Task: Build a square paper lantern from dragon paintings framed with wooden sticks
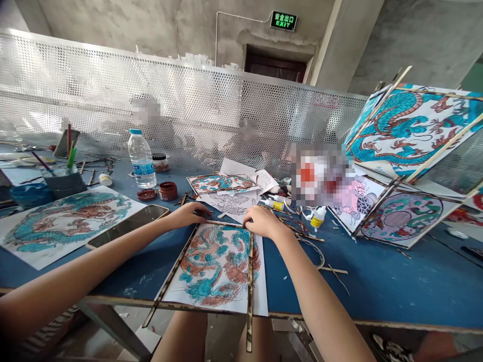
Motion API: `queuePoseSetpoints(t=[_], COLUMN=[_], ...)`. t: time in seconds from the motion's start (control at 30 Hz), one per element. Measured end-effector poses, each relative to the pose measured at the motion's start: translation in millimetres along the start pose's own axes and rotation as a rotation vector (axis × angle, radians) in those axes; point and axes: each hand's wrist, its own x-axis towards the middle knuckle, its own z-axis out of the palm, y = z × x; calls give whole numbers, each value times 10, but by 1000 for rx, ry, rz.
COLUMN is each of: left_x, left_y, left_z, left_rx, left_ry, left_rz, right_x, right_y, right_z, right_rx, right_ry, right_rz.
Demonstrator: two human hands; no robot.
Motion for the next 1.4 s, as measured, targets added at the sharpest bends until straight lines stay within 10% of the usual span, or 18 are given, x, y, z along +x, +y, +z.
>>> queuePoseSetpoints(t=[1.4], left_x=[-7], left_y=[82], left_z=[0], left_rx=[138], left_ry=[-12], left_rz=[28], right_x=[64], right_y=[15], right_z=[109], right_rx=[34], right_ry=[-61], right_rz=[120])
